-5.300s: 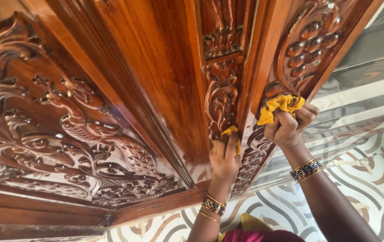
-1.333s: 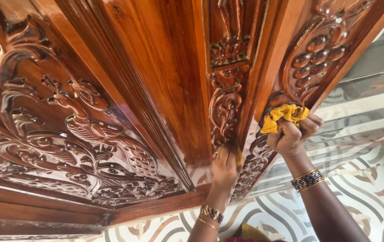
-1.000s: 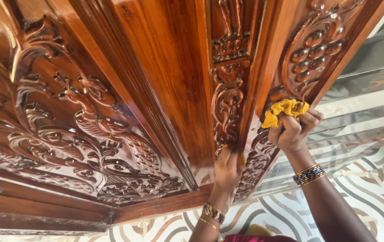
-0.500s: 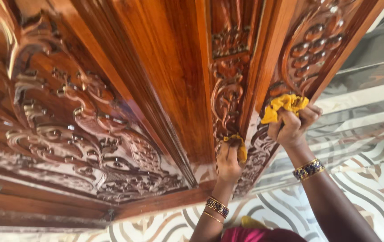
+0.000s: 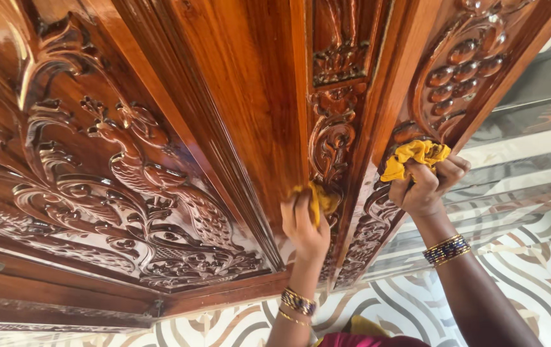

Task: The person wipes the surface of a large, ornately carved wooden door using a yellow cloth. They methodically clean the carved details and flat panels, moving from the upper sections down to the lower edge.

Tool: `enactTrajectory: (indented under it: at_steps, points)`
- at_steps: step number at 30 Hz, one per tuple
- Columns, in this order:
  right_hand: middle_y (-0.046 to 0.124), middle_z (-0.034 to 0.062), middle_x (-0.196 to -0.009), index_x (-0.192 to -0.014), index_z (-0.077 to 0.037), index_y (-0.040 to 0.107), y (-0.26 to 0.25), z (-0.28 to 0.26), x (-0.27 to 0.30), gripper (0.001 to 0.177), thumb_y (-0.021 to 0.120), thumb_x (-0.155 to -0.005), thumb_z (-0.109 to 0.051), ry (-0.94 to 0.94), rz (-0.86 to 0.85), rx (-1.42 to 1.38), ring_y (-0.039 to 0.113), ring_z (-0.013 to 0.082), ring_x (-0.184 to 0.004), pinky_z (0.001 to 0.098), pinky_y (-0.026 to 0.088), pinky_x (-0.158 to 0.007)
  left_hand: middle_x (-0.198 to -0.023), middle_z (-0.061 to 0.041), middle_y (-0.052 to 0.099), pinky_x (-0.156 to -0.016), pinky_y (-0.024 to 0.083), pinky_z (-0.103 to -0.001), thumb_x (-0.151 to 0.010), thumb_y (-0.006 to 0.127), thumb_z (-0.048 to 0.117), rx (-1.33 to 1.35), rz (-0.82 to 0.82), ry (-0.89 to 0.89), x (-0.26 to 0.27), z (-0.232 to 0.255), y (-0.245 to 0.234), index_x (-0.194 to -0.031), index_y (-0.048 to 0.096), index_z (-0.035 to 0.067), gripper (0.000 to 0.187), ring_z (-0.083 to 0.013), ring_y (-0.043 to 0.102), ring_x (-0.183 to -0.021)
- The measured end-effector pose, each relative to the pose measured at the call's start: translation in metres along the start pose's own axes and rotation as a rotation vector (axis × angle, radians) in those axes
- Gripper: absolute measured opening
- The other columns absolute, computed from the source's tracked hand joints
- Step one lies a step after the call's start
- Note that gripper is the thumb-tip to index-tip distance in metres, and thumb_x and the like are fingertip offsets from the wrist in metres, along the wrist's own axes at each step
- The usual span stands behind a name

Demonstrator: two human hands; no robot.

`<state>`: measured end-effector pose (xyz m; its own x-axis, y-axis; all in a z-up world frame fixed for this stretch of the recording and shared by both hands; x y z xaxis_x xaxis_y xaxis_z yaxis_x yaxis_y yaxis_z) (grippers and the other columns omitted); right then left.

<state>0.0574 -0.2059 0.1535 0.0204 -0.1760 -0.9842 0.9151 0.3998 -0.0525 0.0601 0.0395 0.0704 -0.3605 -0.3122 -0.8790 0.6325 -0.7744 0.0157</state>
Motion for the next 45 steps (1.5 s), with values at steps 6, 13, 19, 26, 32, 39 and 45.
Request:
enactTrajectory:
  at_steps: [6,13,19,26,32,39,45]
  points:
    - [0.041,0.012,-0.115,-0.115,-0.014,0.054,0.0,-0.001,-0.001,0.021,0.063,-0.098,-0.023,-0.004,0.005,0.017,0.042,0.0315,-0.109,0.0506,0.034,-0.098,-0.132,-0.03,0.052,-0.094,0.053,-0.053,-0.089,0.066,0.008,-0.107,-0.166,0.123,-0.007,0.008,0.009,-0.141,0.044,-0.007,0.059,-0.0481,0.056,-0.115]
    - [0.044,0.0129,-0.117,-0.114,-0.013,0.054,-0.001,-0.002,0.0,0.02,0.064,-0.099,-0.02,-0.015,0.016,0.014,0.043,0.0318,-0.109,0.051,0.034,-0.097,-0.117,-0.026,0.057,-0.089,0.053,-0.044,-0.083,0.071,0.004,0.087,-0.06,-0.146,0.023,-0.032,0.01,-0.12,0.057,-0.008,0.042,-0.0394,0.062,-0.102]
    - [0.044,0.0115,-0.114,-0.114,-0.012,0.054,-0.001,-0.004,-0.007,0.02,0.064,-0.098,-0.018,-0.023,0.016,-0.013,0.042,0.0297,-0.107,0.0491,0.034,-0.095,-0.104,-0.017,0.067,-0.085,0.053,-0.038,-0.087,0.072,0.004,0.287,0.017,-0.526,0.034,-0.036,0.003,-0.111,0.063,-0.006,0.028,-0.0256,0.067,-0.093]
    - [0.044,0.013,-0.113,-0.113,-0.012,0.055,-0.003,-0.005,-0.009,0.018,0.063,-0.097,-0.013,-0.016,0.008,-0.015,0.043,0.0329,-0.105,0.0507,0.036,-0.095,-0.108,-0.012,0.072,-0.089,0.052,-0.035,-0.089,0.072,0.008,0.364,0.08,-0.788,0.037,-0.029,0.004,-0.12,0.062,-0.002,0.035,-0.0221,0.068,-0.097]
    - [0.042,0.0107,-0.11,-0.114,-0.012,0.055,-0.004,-0.008,-0.013,0.019,0.065,-0.098,-0.016,-0.015,-0.026,-0.008,0.042,0.0301,-0.103,0.0482,0.036,-0.093,-0.13,-0.025,0.058,-0.11,0.038,-0.045,-0.079,0.072,0.001,-0.026,0.155,-0.303,0.032,-0.036,0.018,-0.127,0.054,-0.009,0.053,-0.0362,0.055,-0.124]
    - [0.042,0.0107,-0.11,-0.112,-0.012,0.055,-0.004,-0.009,-0.015,0.021,0.067,-0.096,-0.018,-0.016,-0.017,-0.011,0.042,0.0299,-0.103,0.0482,0.036,-0.093,-0.095,-0.013,0.063,-0.081,0.05,-0.032,-0.086,0.075,0.005,0.296,0.052,-0.459,0.019,-0.042,0.007,-0.101,0.066,-0.005,0.019,-0.0227,0.063,-0.089]
    - [0.037,0.0106,-0.106,-0.111,-0.014,0.055,-0.003,-0.006,-0.012,0.019,0.063,-0.094,-0.018,-0.029,0.033,-0.028,0.04,0.0309,-0.101,0.0494,0.036,-0.092,-0.094,-0.013,0.069,-0.074,0.054,-0.035,-0.081,0.073,0.011,0.248,0.053,-0.396,-0.013,-0.014,-0.002,-0.102,0.069,-0.003,0.025,-0.026,0.068,-0.083]
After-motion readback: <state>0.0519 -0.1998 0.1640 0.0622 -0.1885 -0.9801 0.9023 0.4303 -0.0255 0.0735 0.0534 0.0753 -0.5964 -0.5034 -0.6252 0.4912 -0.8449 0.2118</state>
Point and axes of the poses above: each hand's wrist, its own x-axis away from the middle knuckle, its own y-axis out of the palm, z = x × y, the point moved 8 cm from there along -x, towards the middle knuckle
